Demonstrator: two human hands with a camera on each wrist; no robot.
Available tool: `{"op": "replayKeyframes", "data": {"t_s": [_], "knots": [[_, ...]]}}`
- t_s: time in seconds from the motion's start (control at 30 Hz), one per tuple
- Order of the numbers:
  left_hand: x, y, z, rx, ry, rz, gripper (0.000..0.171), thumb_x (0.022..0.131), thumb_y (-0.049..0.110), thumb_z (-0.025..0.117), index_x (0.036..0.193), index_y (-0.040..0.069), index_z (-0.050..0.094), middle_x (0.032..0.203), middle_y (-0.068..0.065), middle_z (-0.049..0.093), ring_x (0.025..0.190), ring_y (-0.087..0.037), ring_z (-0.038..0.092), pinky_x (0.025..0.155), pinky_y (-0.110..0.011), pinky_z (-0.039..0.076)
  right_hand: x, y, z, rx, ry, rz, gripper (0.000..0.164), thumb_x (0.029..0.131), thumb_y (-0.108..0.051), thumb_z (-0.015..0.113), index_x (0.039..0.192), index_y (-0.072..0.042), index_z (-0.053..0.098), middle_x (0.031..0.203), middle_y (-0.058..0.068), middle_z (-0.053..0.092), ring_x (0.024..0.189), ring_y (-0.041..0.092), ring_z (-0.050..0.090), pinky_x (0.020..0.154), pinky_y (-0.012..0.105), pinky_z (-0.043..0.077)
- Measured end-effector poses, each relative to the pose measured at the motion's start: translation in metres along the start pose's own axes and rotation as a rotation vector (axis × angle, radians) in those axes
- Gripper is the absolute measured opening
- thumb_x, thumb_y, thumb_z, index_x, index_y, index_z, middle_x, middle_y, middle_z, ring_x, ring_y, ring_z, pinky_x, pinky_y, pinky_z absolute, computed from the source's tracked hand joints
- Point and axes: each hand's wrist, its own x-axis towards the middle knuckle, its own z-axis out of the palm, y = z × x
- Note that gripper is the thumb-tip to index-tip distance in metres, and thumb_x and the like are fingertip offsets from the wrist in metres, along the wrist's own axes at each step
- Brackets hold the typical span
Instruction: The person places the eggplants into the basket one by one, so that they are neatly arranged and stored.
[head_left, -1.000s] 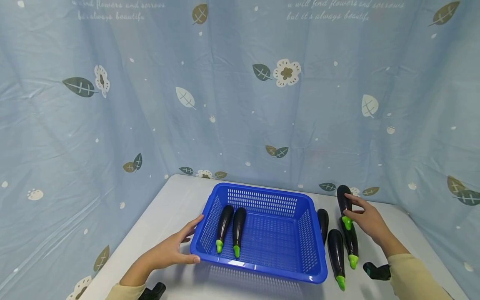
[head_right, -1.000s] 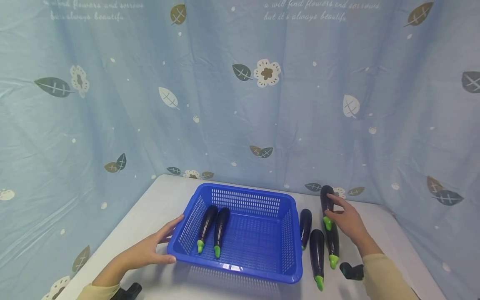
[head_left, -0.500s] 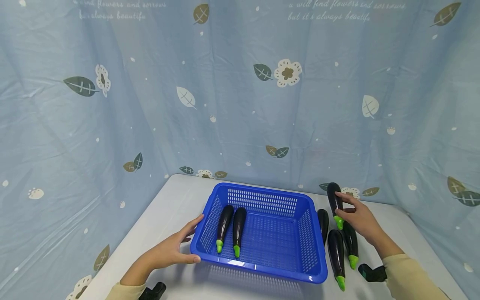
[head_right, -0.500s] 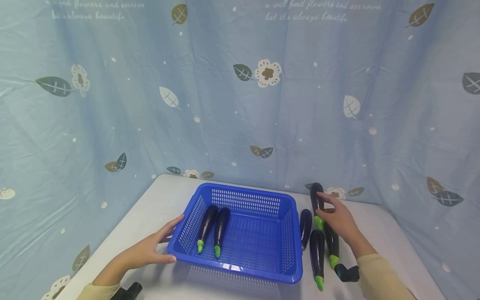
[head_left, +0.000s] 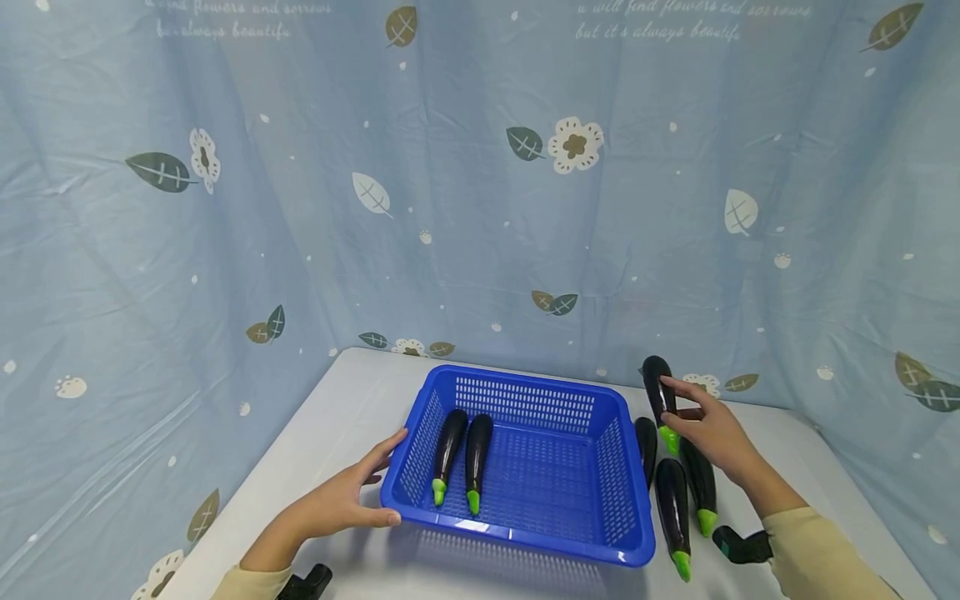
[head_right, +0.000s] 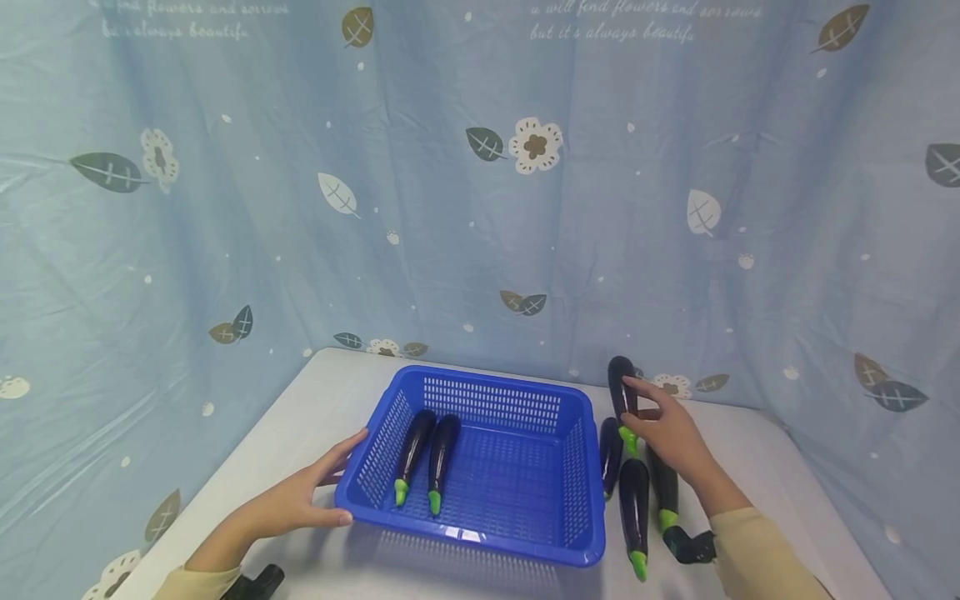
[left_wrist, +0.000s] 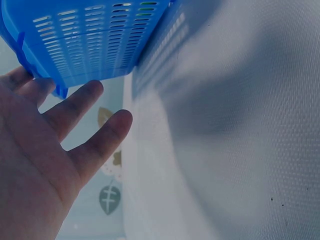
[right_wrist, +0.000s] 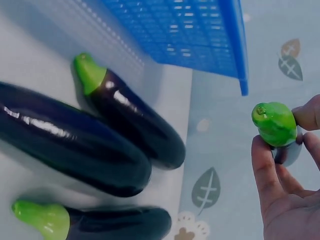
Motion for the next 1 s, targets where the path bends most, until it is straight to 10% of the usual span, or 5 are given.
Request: {"op": "replayKeyframes", "data": {"t_s": [1.0], "knots": [[0.001, 0.001, 0.000, -0.009, 0.000, -0.007, 0.107, 0.086, 0.033, 0.082, 0.165, 0.024, 0.010, 0.166, -0.023, 0.018, 0.143, -0.052, 0.034, 0.110, -0.067, 0.037, 0.003, -0.057, 0.029, 0.138, -0.104, -0.144, 0.059, 0.100, -0.019, 0.066, 0.154, -0.016, 0.044, 0.151, 0.025, 0.042, 0.119, 0.044, 0.060, 0.087, 0.055, 0.058]]}}
